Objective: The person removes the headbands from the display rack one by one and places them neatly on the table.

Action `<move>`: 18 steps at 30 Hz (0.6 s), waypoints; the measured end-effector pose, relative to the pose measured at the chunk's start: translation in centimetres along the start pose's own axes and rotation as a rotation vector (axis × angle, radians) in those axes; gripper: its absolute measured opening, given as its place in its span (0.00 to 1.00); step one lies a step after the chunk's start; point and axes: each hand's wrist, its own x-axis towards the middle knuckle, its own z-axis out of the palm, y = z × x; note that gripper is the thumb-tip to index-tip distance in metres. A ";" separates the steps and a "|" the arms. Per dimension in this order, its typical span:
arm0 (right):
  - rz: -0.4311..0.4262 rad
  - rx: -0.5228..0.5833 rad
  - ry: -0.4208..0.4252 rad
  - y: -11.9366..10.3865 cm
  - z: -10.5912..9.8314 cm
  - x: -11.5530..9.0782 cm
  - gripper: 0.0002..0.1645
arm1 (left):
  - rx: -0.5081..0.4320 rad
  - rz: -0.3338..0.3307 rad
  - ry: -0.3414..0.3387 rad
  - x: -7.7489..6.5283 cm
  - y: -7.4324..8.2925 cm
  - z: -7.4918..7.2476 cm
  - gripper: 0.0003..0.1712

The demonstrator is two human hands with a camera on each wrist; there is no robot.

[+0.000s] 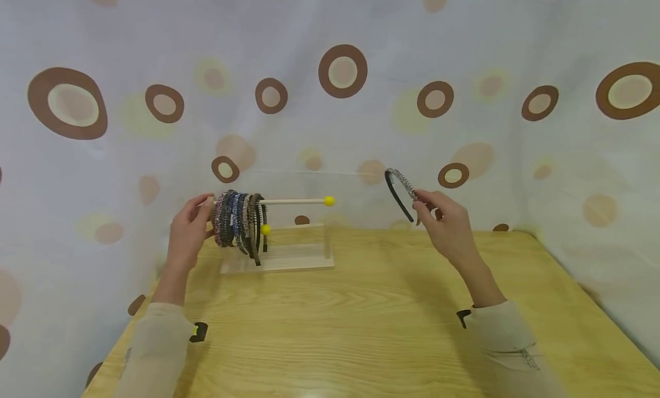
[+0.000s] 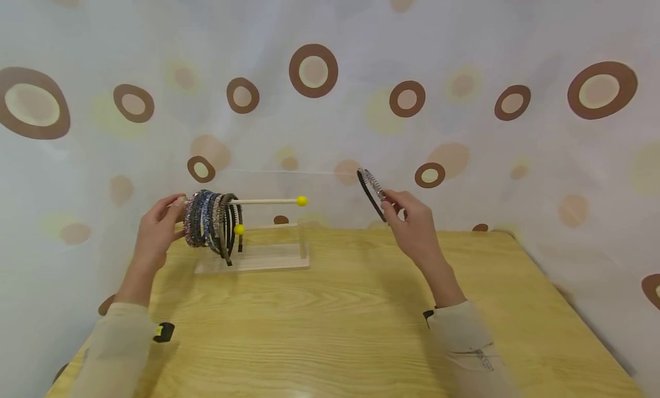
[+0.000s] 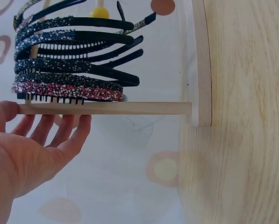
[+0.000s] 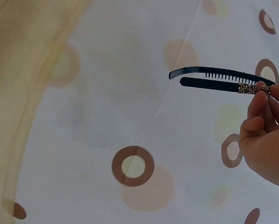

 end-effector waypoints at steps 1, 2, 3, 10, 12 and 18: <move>-0.001 -0.015 -0.003 0.6 -0.5 -0.4 0.15 | -0.003 0.000 -0.001 0.0 0.0 0.0 0.34; 0.003 -0.031 -0.006 1.2 -1.0 -0.7 0.15 | -0.004 -0.001 0.000 0.0 -0.1 0.0 0.33; 0.010 -0.044 -0.009 1.8 -1.5 -1.0 0.15 | -0.006 -0.002 -0.001 -0.1 -0.1 0.0 0.33; 0.087 -0.139 -0.014 5.5 -5.0 -3.3 0.15 | -0.014 -0.013 0.001 -0.3 0.1 0.1 0.33; 0.125 -0.160 -0.015 6.3 -5.8 -3.9 0.16 | -0.011 -0.015 0.001 -0.3 0.2 0.1 0.34; 0.338 -0.131 -0.006 7.1 -7.7 -5.2 0.18 | -0.011 -0.017 -0.015 -0.6 0.5 0.1 0.36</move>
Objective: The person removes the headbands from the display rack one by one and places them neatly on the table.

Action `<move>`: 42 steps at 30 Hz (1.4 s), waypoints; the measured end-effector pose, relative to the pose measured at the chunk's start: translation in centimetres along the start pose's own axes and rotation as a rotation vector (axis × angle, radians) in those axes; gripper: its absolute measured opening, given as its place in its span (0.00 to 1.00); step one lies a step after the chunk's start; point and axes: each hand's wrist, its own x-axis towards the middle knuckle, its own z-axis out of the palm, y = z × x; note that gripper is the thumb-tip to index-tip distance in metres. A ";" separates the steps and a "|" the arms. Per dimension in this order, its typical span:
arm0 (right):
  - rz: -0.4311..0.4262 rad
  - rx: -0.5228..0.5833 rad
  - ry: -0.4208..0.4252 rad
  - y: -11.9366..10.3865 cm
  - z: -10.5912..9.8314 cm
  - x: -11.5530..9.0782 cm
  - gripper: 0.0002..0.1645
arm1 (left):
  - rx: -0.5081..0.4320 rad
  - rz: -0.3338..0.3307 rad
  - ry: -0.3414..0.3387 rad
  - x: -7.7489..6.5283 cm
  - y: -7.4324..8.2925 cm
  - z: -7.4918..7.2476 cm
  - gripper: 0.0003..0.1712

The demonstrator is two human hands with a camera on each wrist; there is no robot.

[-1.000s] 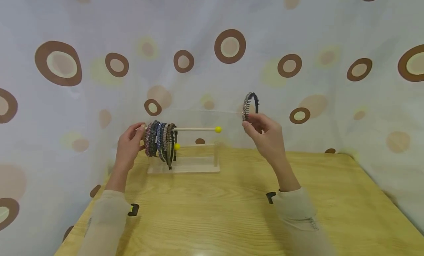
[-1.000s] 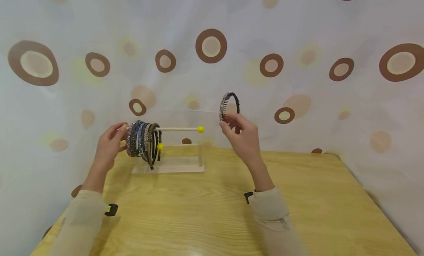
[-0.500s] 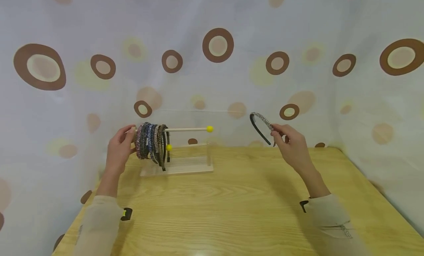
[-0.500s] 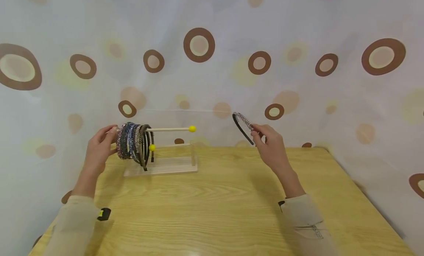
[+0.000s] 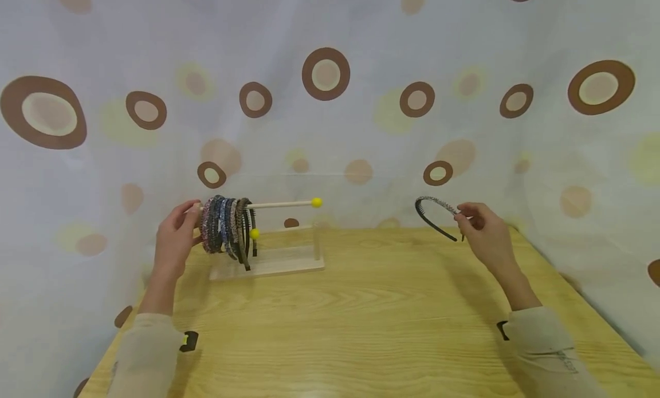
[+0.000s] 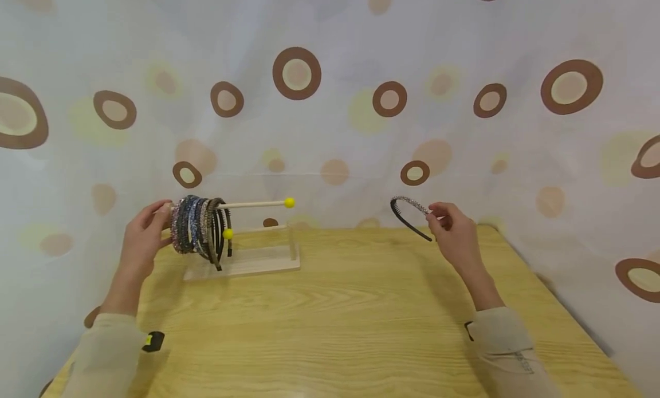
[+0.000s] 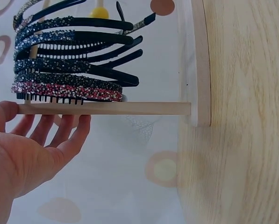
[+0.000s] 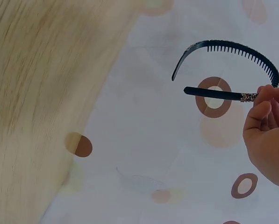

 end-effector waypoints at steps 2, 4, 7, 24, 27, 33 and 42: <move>0.056 0.024 -0.002 0.2 -0.3 0.0 0.20 | 0.000 -0.005 -0.002 -0.1 0.0 -0.2 0.36; 0.097 0.046 0.004 0.3 -0.6 0.1 0.21 | 0.002 -0.012 -0.003 -0.3 -0.1 -0.3 0.36; 0.132 0.064 0.022 0.7 -1.5 0.3 0.22 | 0.004 -0.019 -0.002 -0.3 -0.2 -0.3 0.36; 0.353 0.219 -0.081 6.6 -6.1 0.1 0.28 | -0.004 0.004 -0.006 0.3 -0.2 -0.1 0.36; 0.417 0.412 -0.105 8.4 -6.5 0.0 0.23 | -0.011 0.001 -0.014 0.2 -0.5 -0.1 0.35; 0.594 0.842 -0.126 12.0 -6.7 0.0 0.10 | -0.010 -0.004 -0.008 0.2 -0.9 -0.1 0.37; 0.719 0.784 -0.141 16.0 -7.5 -0.1 0.08 | -0.011 0.021 -0.002 0.3 -0.8 0.0 0.37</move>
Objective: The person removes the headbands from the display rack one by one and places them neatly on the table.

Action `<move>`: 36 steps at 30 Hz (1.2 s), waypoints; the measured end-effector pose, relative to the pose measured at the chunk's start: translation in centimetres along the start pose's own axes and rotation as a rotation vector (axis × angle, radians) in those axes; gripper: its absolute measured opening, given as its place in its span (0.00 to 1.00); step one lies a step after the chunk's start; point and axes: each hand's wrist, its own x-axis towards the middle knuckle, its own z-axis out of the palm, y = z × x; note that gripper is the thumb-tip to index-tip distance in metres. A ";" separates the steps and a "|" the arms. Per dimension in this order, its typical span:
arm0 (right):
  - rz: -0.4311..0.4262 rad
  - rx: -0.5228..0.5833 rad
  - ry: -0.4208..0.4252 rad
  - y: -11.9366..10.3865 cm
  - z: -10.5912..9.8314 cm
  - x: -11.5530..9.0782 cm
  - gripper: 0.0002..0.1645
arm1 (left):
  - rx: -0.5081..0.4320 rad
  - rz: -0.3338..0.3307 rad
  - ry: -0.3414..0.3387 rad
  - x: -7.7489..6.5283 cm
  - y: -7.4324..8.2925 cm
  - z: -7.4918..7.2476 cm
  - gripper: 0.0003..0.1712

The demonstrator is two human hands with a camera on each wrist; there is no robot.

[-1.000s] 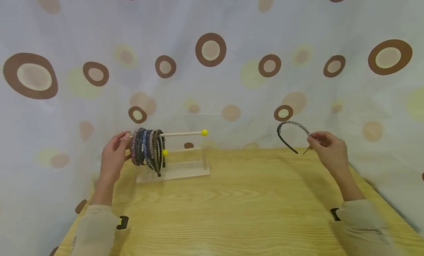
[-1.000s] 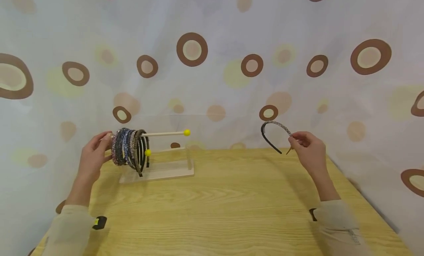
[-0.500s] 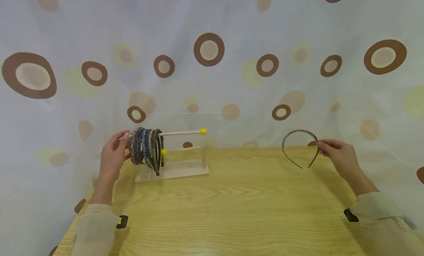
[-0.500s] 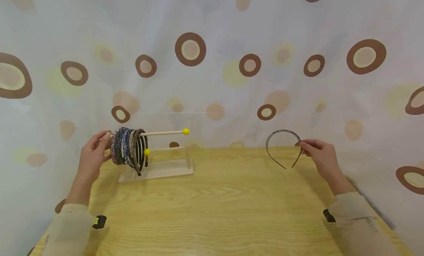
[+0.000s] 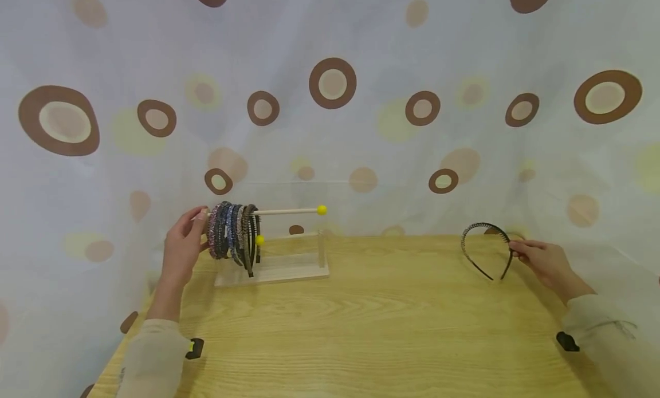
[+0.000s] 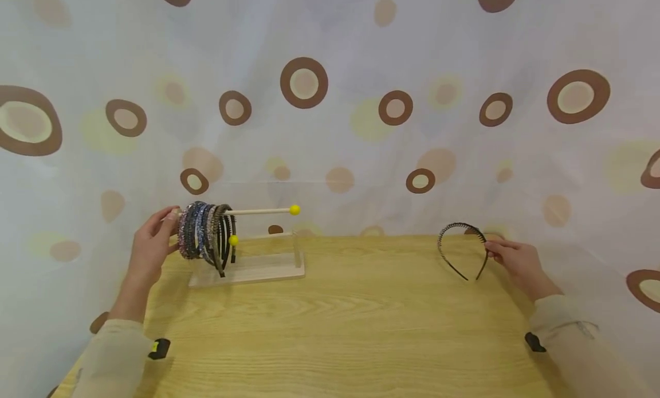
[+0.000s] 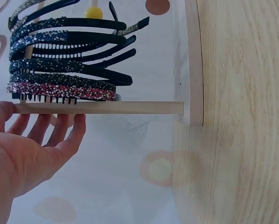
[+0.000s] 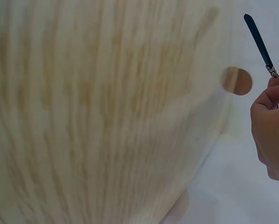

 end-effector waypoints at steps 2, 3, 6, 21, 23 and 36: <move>0.006 -0.029 0.012 0.5 -0.5 0.6 0.08 | -0.008 0.001 0.007 0.0 0.0 0.0 0.37; 0.007 -0.042 0.018 0.7 -0.6 0.8 0.07 | -0.008 0.002 0.009 0.1 0.0 0.0 0.37; 0.005 -0.083 0.033 1.2 -0.9 1.5 0.08 | -0.007 -0.001 0.015 0.1 -0.1 0.0 0.36; 0.053 -0.410 0.161 2.9 -0.6 3.8 0.20 | -0.023 0.007 0.004 0.2 -0.2 0.0 0.37; 0.040 -0.471 0.166 2.7 -0.3 4.0 0.16 | -0.016 0.013 0.010 0.2 0.0 -0.2 0.37; -0.032 -0.922 0.052 2.2 -1.0 3.9 0.38 | -0.033 0.033 -0.005 0.2 -0.3 -0.2 0.33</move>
